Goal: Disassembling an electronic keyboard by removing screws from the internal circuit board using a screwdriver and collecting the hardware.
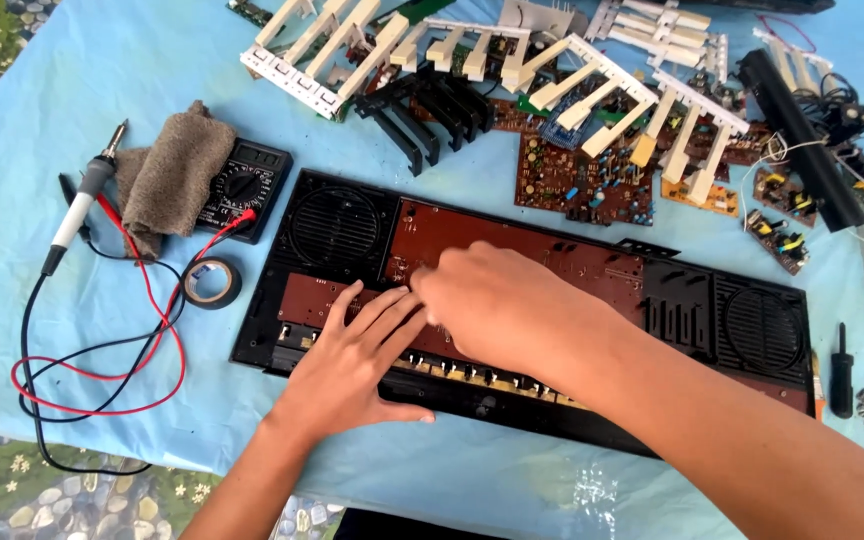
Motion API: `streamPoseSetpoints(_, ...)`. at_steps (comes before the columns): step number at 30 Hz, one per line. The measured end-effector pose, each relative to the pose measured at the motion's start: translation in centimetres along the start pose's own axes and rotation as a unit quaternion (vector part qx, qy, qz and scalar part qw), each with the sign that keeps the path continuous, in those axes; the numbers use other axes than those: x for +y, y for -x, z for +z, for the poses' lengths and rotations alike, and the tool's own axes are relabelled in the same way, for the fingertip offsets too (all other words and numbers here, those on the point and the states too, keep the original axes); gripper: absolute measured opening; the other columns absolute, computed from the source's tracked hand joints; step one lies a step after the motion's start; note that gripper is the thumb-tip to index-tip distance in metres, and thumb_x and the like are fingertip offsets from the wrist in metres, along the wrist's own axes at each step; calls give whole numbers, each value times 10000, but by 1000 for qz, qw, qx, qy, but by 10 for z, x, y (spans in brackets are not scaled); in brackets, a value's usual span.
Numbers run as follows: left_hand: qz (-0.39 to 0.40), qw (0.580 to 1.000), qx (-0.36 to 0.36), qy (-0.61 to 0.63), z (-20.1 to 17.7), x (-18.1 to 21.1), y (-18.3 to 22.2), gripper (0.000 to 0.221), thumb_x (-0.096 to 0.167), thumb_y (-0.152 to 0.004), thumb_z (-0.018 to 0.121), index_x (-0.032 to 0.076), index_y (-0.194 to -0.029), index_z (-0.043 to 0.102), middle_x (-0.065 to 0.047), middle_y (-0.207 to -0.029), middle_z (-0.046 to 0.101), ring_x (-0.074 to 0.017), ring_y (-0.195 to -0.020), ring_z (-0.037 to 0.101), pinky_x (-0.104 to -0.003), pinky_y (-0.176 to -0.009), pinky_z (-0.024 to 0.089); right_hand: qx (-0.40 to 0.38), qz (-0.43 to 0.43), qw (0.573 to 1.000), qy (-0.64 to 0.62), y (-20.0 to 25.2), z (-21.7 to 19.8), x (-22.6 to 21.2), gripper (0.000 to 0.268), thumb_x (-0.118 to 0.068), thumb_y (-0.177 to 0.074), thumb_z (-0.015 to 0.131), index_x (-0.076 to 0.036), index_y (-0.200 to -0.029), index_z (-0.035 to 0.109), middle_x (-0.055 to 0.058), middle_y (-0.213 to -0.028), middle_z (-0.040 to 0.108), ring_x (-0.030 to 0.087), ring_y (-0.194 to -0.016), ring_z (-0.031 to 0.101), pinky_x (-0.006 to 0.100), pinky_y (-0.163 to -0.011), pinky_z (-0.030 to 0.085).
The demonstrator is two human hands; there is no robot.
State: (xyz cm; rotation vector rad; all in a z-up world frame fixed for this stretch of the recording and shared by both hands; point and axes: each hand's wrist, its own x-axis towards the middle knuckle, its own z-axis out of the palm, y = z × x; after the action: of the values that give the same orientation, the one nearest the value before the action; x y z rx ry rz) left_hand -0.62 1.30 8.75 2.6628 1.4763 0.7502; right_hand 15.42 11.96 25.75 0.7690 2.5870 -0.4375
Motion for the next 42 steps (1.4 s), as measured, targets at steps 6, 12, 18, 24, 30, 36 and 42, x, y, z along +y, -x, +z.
streamPoseSetpoints(6,-8,1000,6,3,-1,1,-1,1061,831,-753,719,54,-1456,552,-145,-1424,571,-317,-1409,476,-679,-1200,284,49,40,997,-52,-28,23,8,164,-106,-887,680,-124,-761,785,42,-679,730,230,-562,697,318,-486,572)
streamPoseSetpoints(12,-7,1000,1,2,-8,4,-4,988,816,-743,753,38,-1341,640,-162,-1324,627,-328,-1385,500,-676,-1207,281,56,-151,966,201,1,1,-8,184,-14,-945,640,-58,-829,776,76,-757,729,229,-703,700,333,-632,596)
streamPoseSetpoints(18,-6,1000,-4,9,-8,2,-3,1073,777,-728,792,65,-1487,531,-136,-1478,550,-306,-1425,463,-671,-1196,282,46,-7,995,83,2,10,9,194,-143,-952,675,-25,-811,736,141,-719,697,288,-627,695,355,-549,605)
streamPoseSetpoints(24,-12,1000,-10,-11,-10,3,-4,1053,807,-710,767,79,-1446,576,-111,-1469,577,-295,-1394,501,-672,-1157,316,68,59,996,-8,-12,16,15,236,-198,-950,679,-24,-799,730,148,-692,672,280,-565,681,377,-505,606)
streamPoseSetpoints(30,-9,1000,-2,-9,-12,6,-5,963,756,-711,798,31,-1328,652,-156,-1369,632,-322,-1381,516,-670,-1178,298,85,-150,960,220,19,3,-7,69,8,-919,696,8,-949,759,157,-843,736,329,-747,750,420,-619,631)
streamPoseSetpoints(36,0,1000,10,-23,-6,3,-2,1009,778,-689,790,66,-1384,620,-129,-1458,589,-308,-1399,508,-666,-1154,319,74,-212,930,292,23,10,6,158,0,-885,715,-87,-762,762,30,-694,695,197,-593,694,314,-563,586)
streamPoseSetpoints(42,-10,1000,-16,-21,-12,5,-5,987,755,-712,788,61,-1392,616,-126,-1445,601,-296,-1390,513,-657,-1171,306,107,-142,970,164,10,39,11,235,65,-861,636,-47,-667,705,49,-581,643,272,-510,663,350,-497,568)
